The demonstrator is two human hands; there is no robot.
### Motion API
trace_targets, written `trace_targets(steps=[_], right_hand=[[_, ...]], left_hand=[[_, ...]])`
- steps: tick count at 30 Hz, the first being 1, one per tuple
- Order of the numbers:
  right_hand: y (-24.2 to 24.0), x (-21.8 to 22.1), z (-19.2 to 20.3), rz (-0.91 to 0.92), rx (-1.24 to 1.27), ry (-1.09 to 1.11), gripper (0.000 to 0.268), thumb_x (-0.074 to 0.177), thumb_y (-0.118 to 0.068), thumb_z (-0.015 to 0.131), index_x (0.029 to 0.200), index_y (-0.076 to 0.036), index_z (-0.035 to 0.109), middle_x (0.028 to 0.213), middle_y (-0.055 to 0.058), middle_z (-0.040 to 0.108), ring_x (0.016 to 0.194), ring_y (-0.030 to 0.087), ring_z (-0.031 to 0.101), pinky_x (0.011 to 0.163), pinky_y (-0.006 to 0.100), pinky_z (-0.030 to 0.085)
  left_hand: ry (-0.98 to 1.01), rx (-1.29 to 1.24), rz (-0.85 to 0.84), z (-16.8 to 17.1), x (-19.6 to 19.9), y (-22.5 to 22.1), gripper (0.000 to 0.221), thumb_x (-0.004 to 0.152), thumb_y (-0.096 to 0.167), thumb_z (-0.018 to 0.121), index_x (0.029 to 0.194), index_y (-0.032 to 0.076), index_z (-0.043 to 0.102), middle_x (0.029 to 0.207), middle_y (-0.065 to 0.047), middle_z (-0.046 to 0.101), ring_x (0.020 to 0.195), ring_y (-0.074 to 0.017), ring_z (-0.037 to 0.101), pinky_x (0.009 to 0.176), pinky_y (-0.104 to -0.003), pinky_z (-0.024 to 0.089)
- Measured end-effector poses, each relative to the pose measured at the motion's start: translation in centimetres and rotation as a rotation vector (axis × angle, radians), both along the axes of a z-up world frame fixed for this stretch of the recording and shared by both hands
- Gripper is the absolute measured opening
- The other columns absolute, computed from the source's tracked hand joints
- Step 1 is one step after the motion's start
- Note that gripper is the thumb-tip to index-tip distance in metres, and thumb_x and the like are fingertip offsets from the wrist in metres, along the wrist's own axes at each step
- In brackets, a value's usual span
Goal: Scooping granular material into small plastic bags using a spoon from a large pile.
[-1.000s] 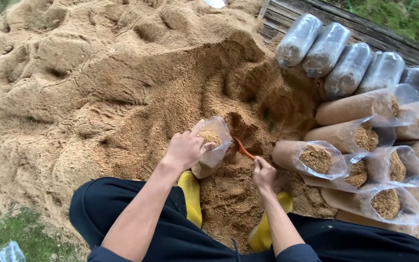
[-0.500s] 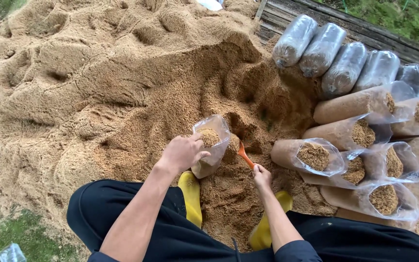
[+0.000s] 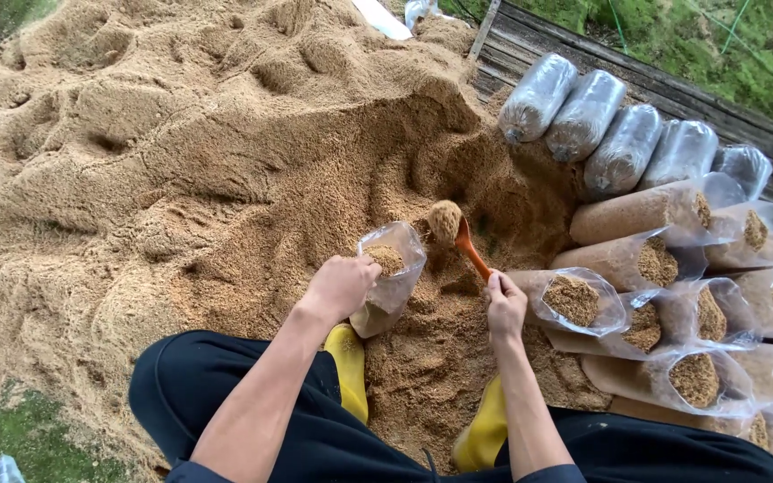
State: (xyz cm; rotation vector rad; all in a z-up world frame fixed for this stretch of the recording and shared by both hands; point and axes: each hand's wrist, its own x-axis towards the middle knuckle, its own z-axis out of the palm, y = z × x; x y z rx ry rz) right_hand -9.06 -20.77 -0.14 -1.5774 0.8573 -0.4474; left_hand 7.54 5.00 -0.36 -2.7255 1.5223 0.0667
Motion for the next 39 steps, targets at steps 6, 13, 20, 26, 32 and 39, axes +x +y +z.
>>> trace_targets(steps=[6,13,20,26,32,39], right_hand=[[1.8,1.0,4.1,0.126,-0.332,-0.119,0.018,0.102,-0.013,0.064,0.11,-0.013,0.08,0.08,0.012,0.068,0.078,0.014,0.055,0.074,0.033,0.05],[2.2,0.3,3.3,0.051,-0.387,-0.127,0.014,0.104,-0.007,0.061,0.105,-0.006,0.075,0.096,0.02,0.073,0.09,0.024,0.066,0.091,0.044,0.053],[-0.6,-3.9,-11.1,-0.13,-0.229,0.206,0.02,0.106,-0.017,0.058,0.109,-0.01,0.076,0.07,0.006,0.061,0.069,0.016,0.054,0.069,0.034,0.046],[0.2,-8.7,-24.2,0.009,-0.192,0.309,0.014,0.1,-0.02,0.068,0.107,-0.016,0.08,0.085,0.009,0.072,0.083,0.019,0.066,0.08,0.037,0.052],[1.3,-6.8,-21.0,0.074,0.055,0.358,0.019,0.101,-0.027,0.063,0.11,-0.021,0.079,0.054,0.003,0.058,0.043,0.014,0.051,0.04,0.028,0.041],[-0.4,-3.5,-17.5,-0.012,0.209,0.224,0.019,0.102,-0.026,0.063,0.108,-0.015,0.078,0.053,0.007,0.054,0.036,0.016,0.051,0.033,0.025,0.04]], left_hand=[[0.027,0.046,0.006,0.5,-0.2,-0.1,0.011,0.093,0.026,0.063,0.101,0.021,0.067,0.093,0.005,0.07,0.079,-0.0216,0.075,0.074,-0.038,0.057],[0.163,0.191,0.052,0.0,-0.3,-0.3,0.019,0.106,0.025,0.048,0.113,0.02,0.065,0.101,-0.001,0.07,0.071,-0.0175,0.069,0.081,-0.04,0.058],[0.13,0.166,0.021,1.3,0.0,0.0,0.02,0.103,0.031,0.055,0.118,0.019,0.063,0.1,-0.001,0.068,0.079,-0.019,0.071,0.08,-0.038,0.057],[0.114,0.109,0.048,3.6,-1.1,0.0,0.025,0.096,0.036,0.065,0.113,0.018,0.066,0.101,-0.003,0.071,0.085,-0.0247,0.075,0.08,-0.042,0.058],[0.107,0.08,0.045,3.7,-1.0,0.2,0.024,0.095,0.038,0.067,0.11,0.019,0.067,0.103,-0.001,0.071,0.087,-0.0241,0.075,0.078,-0.042,0.058],[0.12,0.086,0.056,6.2,-1.5,0.5,0.025,0.095,0.039,0.066,0.11,0.019,0.065,0.103,-0.001,0.071,0.087,-0.0258,0.075,0.079,-0.043,0.057]])
